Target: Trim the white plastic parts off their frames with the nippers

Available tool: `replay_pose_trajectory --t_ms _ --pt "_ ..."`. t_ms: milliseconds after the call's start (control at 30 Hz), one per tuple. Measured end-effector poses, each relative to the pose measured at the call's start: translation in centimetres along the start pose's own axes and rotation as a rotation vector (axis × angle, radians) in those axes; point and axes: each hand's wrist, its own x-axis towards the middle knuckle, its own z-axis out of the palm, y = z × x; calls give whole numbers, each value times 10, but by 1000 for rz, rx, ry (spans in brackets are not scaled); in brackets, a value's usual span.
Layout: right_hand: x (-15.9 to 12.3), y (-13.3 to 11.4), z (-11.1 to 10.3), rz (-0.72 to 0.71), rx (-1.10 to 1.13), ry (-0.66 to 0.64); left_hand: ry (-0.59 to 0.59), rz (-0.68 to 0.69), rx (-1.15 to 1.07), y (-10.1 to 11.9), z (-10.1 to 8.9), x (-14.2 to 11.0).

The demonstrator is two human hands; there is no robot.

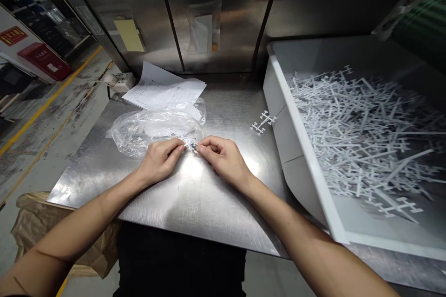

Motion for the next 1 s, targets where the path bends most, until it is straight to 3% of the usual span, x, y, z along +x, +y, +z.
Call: replay_pose_trajectory --t_ms 200,367,533,633,767,867,1000 --pt "0 2 3 -170 -44 151 78 59 -134 2 -12 2" --pt "0 8 5 -301 -123 182 199 165 -237 5 -19 6" --pt "1 11 8 -276 -50 174 355 202 -246 13 -47 -17" --pt "-2 12 13 -243 -4 81 493 76 -164 5 -72 -65" --pt "-7 13 25 -226 -62 8 701 -317 -115 -35 -97 -161" --pt "-10 13 32 -212 -99 -2 847 -537 -76 -80 -101 -241" --pt "-13 15 37 -218 -195 5 926 -879 -73 -133 -90 -337"
